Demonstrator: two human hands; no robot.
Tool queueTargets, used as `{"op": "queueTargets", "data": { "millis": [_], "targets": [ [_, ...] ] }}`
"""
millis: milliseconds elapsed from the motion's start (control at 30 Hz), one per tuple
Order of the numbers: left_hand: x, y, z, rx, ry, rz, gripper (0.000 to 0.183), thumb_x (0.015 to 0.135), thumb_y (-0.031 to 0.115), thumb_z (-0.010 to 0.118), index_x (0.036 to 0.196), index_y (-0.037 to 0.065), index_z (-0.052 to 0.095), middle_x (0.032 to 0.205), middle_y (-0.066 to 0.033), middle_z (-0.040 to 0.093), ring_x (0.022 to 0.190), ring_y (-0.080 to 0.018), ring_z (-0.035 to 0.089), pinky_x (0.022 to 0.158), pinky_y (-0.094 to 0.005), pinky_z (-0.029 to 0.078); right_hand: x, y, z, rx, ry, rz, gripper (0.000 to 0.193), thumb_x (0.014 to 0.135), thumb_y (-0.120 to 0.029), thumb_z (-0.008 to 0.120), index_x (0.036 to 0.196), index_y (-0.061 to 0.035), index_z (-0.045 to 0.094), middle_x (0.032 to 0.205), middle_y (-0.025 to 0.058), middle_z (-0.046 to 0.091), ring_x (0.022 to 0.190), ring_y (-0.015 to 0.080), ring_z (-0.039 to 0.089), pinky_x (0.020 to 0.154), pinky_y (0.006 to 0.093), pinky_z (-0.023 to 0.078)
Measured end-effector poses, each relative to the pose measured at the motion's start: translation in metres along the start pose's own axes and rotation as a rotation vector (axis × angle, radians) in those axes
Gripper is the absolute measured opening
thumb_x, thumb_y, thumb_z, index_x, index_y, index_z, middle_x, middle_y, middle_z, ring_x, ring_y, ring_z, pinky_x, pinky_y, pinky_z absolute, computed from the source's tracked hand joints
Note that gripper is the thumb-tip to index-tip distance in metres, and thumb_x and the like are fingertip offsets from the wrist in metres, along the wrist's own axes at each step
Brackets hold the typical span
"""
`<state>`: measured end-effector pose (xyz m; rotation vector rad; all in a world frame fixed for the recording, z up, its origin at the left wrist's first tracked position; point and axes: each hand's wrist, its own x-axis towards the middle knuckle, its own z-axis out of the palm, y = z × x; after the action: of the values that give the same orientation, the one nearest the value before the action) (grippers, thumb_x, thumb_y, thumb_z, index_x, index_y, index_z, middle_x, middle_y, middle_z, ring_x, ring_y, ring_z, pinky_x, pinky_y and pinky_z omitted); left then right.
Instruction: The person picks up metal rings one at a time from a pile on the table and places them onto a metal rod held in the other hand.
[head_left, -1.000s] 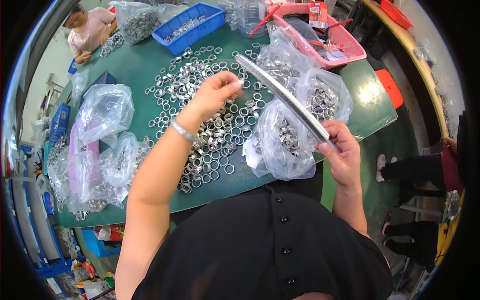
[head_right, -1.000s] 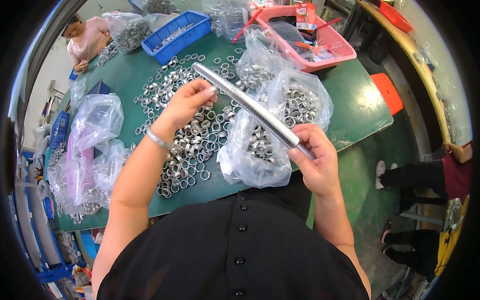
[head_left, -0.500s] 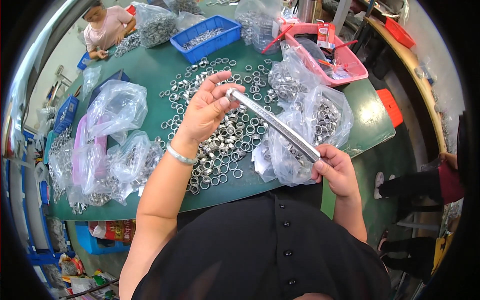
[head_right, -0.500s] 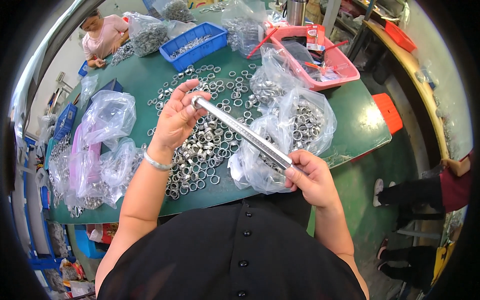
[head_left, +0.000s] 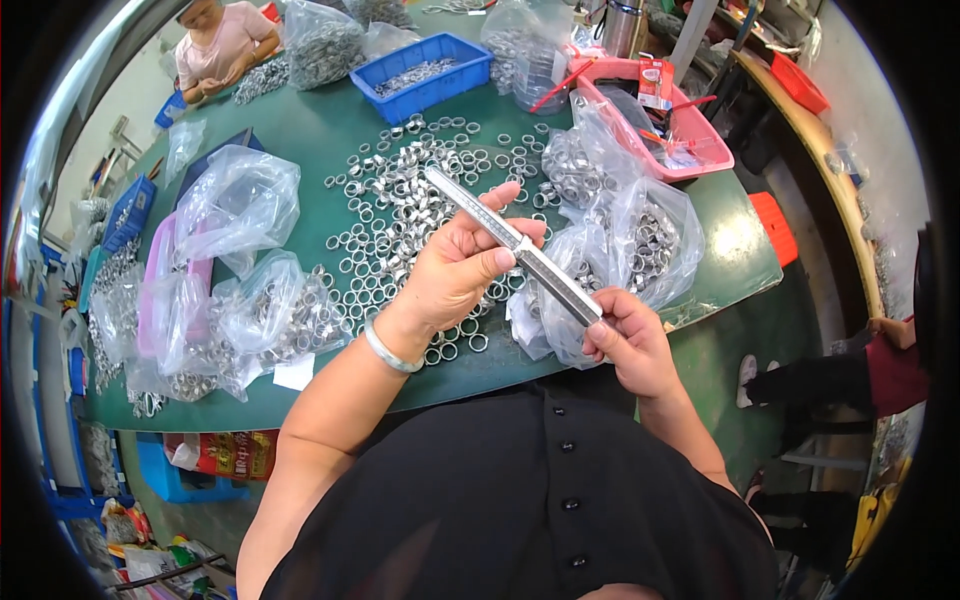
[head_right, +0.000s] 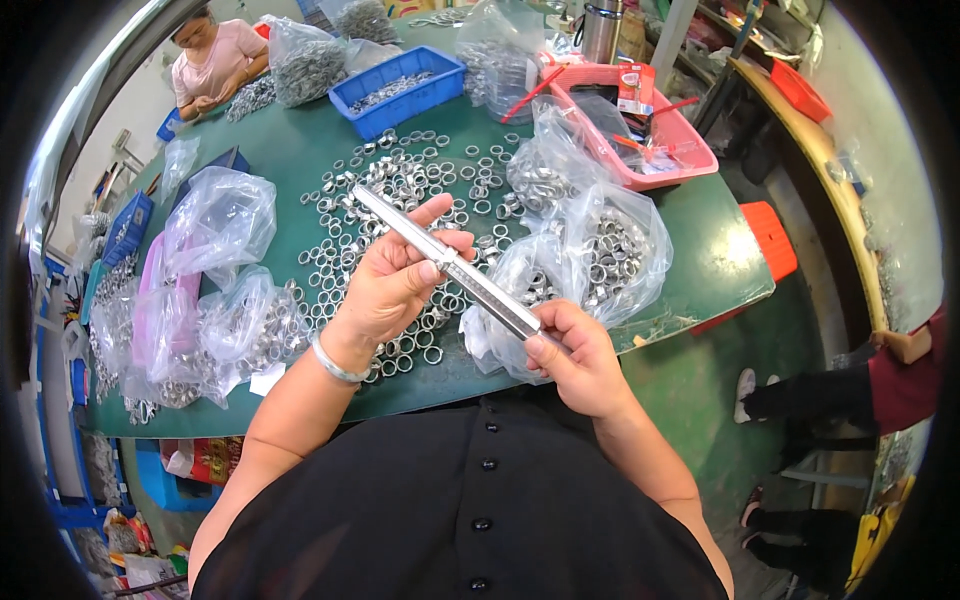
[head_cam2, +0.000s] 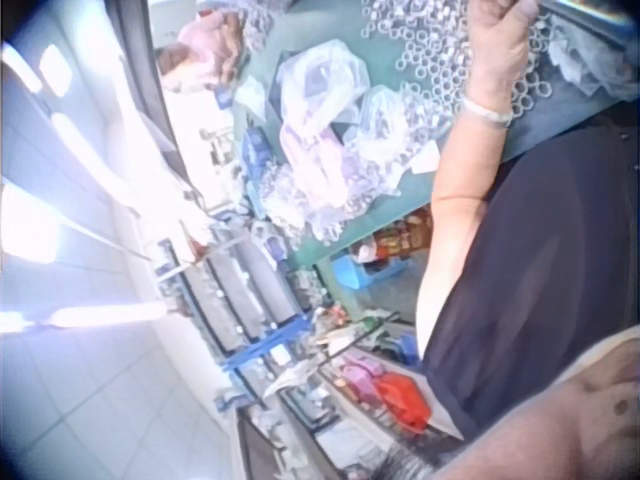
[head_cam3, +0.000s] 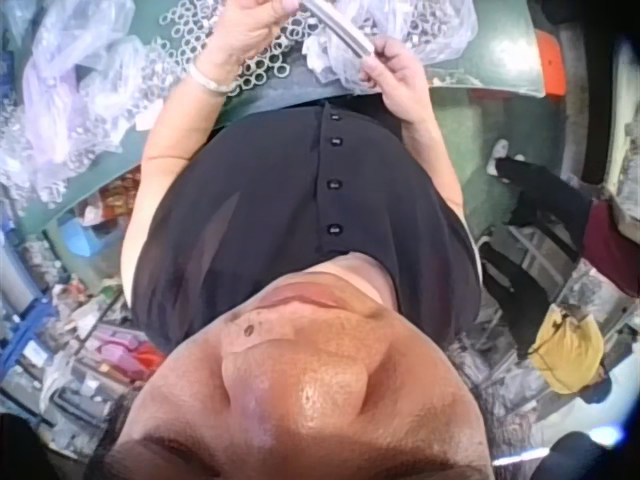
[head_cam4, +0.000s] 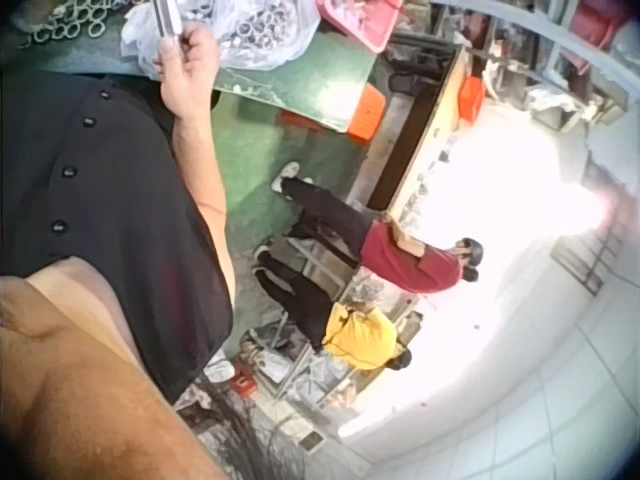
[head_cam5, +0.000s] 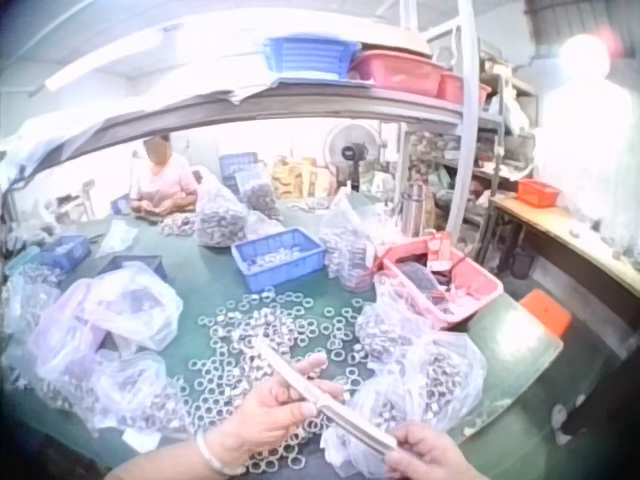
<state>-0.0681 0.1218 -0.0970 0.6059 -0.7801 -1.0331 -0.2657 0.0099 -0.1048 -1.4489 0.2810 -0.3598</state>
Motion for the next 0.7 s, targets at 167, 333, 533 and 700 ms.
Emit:
{"op": "queueTargets", "data": {
  "millis": [167,333,533,700],
  "targets": [
    [-0.005,0.0,0.003,-0.017,-0.011,0.021,0.059,0.078,-0.002,0.053,0.129,0.001,0.023,0.109,-0.0139,0.054,0.101,-0.0218,0.052,0.09,-0.0323,0.039,0.0,0.003,0.002,0.035,-0.008,-0.02,0.017,0.081,-0.009,0.053,0.094,0.0011,0.049,0.083,0.0015,0.048,0.067,0.0051,0.047,0.061,0.0183,0.04],
    [-0.009,0.001,0.005,-0.01,-0.026,0.026,0.062,0.077,-0.003,0.052,0.131,0.001,0.021,0.11,-0.0135,0.053,0.102,-0.0219,0.052,0.091,-0.0339,0.037,0.002,0.006,0.001,0.025,-0.027,-0.077,0.018,0.08,-0.009,0.053,0.094,0.0025,0.05,0.089,0.0032,0.047,0.07,0.0065,0.046,0.063,0.0192,0.04],
    [-0.011,0.002,0.006,-0.005,-0.04,0.031,0.063,0.077,-0.003,0.053,0.131,0.001,0.021,0.11,-0.0128,0.053,0.104,-0.0219,0.05,0.093,-0.0343,0.036,0.002,0.006,0.001,0.016,-0.031,-0.098,0.017,0.08,-0.008,0.054,0.093,0.0025,0.05,0.089,0.0035,0.047,0.071,0.007,0.046,0.064,0.0198,0.04],
    [-0.012,0.001,0.007,0.018,-0.023,0.007,0.063,0.076,-0.003,0.054,0.13,0.001,0.022,0.11,-0.0128,0.054,0.104,-0.0216,0.05,0.093,-0.034,0.035,0.002,0.005,0.003,0.016,-0.019,-0.096,0.017,0.08,-0.008,0.054,0.093,0.0023,0.05,0.089,0.0037,0.047,0.071,0.0068,0.046,0.064,0.0196,0.04]
  ]
}}
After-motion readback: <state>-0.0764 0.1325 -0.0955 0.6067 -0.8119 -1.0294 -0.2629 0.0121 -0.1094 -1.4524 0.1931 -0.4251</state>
